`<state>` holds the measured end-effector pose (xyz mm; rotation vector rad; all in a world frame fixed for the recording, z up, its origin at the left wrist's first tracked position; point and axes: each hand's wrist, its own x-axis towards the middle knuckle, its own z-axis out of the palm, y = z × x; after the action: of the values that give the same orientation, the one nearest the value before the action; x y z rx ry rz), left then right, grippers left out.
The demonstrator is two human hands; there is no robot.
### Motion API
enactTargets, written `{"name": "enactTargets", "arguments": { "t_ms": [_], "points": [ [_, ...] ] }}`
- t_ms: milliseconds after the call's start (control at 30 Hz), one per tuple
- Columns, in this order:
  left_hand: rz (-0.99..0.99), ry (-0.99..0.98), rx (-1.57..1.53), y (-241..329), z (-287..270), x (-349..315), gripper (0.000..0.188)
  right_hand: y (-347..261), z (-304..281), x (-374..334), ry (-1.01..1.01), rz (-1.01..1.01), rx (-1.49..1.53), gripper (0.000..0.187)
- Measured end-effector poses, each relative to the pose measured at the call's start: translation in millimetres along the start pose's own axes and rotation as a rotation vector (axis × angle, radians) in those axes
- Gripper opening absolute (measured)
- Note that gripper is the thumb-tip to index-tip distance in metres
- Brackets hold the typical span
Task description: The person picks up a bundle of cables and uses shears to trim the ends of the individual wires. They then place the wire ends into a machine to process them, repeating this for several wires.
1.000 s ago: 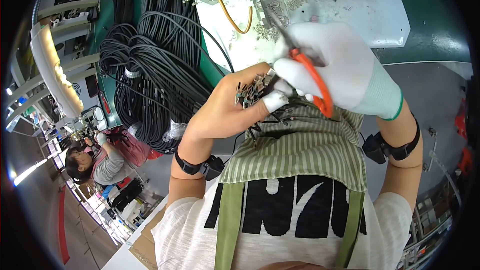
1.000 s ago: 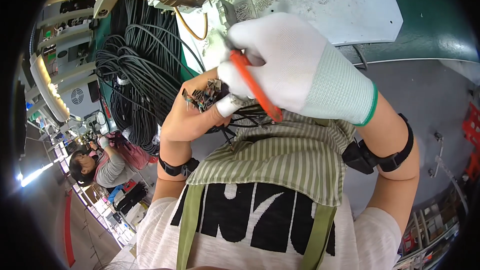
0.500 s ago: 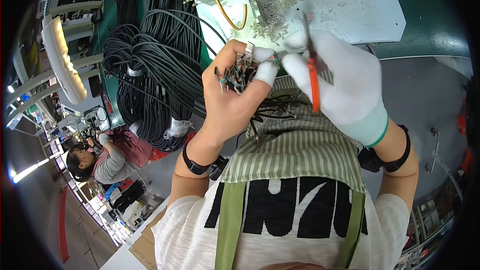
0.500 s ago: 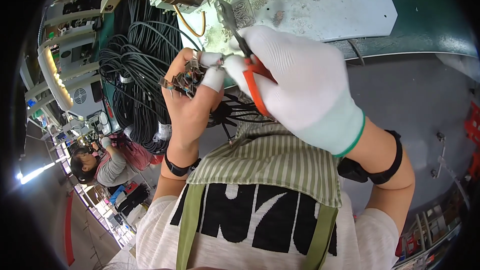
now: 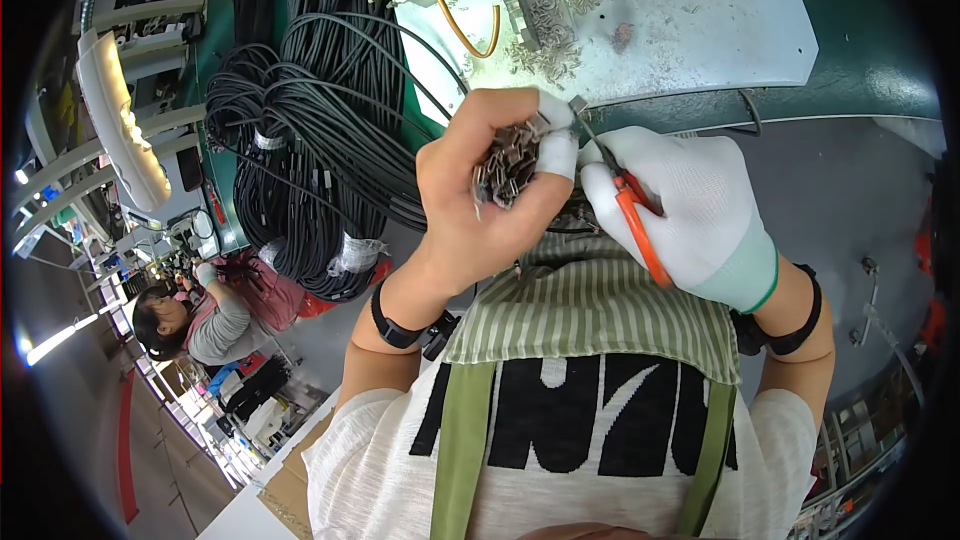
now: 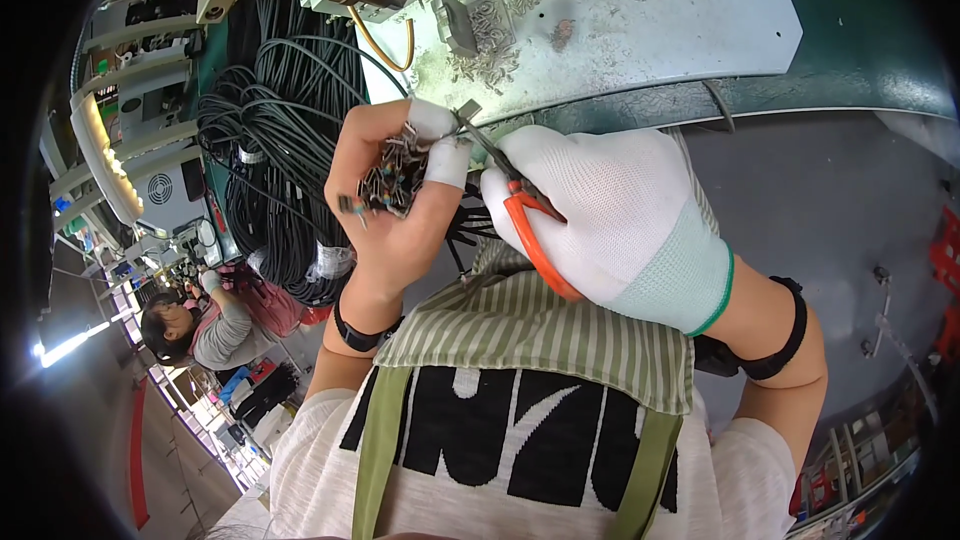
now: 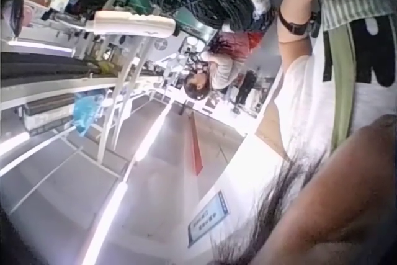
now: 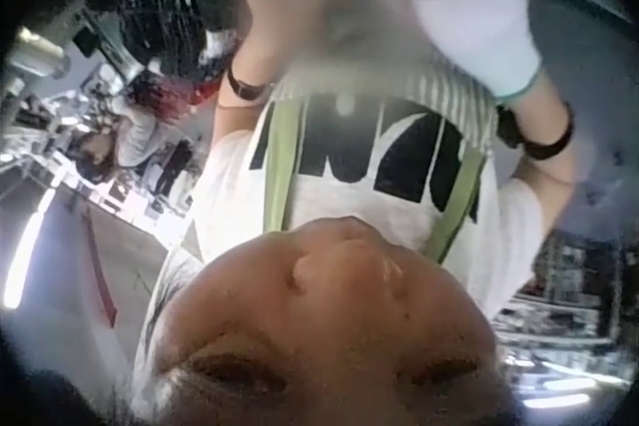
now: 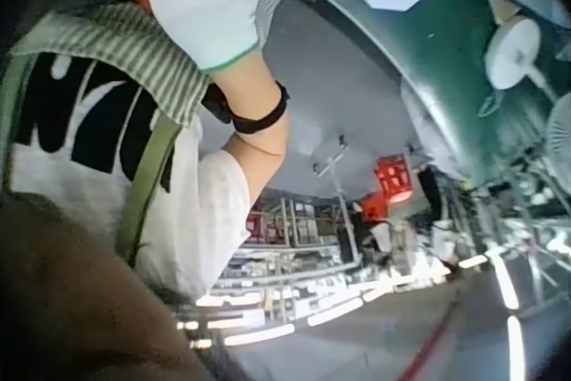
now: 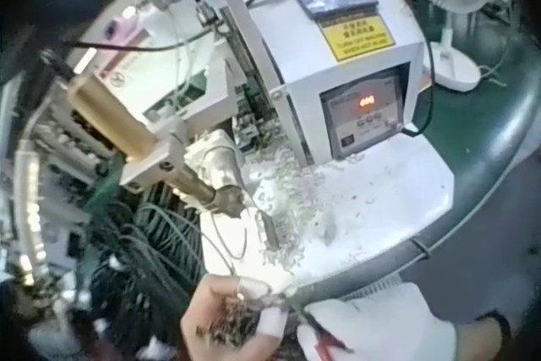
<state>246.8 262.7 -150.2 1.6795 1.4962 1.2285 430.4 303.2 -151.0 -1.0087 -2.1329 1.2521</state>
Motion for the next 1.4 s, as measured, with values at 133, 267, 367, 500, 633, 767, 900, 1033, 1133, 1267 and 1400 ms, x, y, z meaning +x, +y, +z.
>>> {"name": "enactTargets", "arguments": {
  "t_ms": [133,267,367,500,633,767,900,1033,1133,1267,1400],
  "points": [
    [-0.061,-0.171,0.015,-1,-14,0,0.021,2,4,3,-0.058,-0.005,0.030,0.014],
    [-0.473,0.061,-0.414,5,-3,5,0.020,0,5,9,0.058,-0.088,-0.055,0.016],
    [-0.379,0.020,-0.271,-2,-4,5,0.019,1,13,14,0.200,-0.149,-0.335,0.017],
    [-0.424,0.013,-0.236,-3,-4,7,0.017,10,20,17,0.216,-0.191,-0.388,0.015],
    [-0.606,-0.072,-0.434,-16,-13,14,0.013,12,11,26,-0.059,0.008,0.019,0.016],
    [-0.707,-0.042,-0.628,-40,-17,21,0.009,29,13,38,-0.057,0.004,0.127,0.017],
    [-0.706,0.061,-0.711,-60,-22,42,0.008,55,10,73,0.083,-0.187,0.030,0.022],
    [-0.665,0.019,-0.670,-80,-26,69,0.009,62,4,111,-0.001,-0.020,0.273,0.029],
    [-0.628,-0.054,-0.595,-85,-31,78,0.009,54,2,125,-0.084,0.133,0.463,0.032],
    [-0.549,-0.139,-0.463,-81,-34,86,0.007,49,-4,132,-0.148,0.212,0.579,0.034],
    [-0.480,-0.181,-0.399,-83,-38,91,0.007,47,-8,136,-0.199,0.223,0.579,0.034]
  ]
}}
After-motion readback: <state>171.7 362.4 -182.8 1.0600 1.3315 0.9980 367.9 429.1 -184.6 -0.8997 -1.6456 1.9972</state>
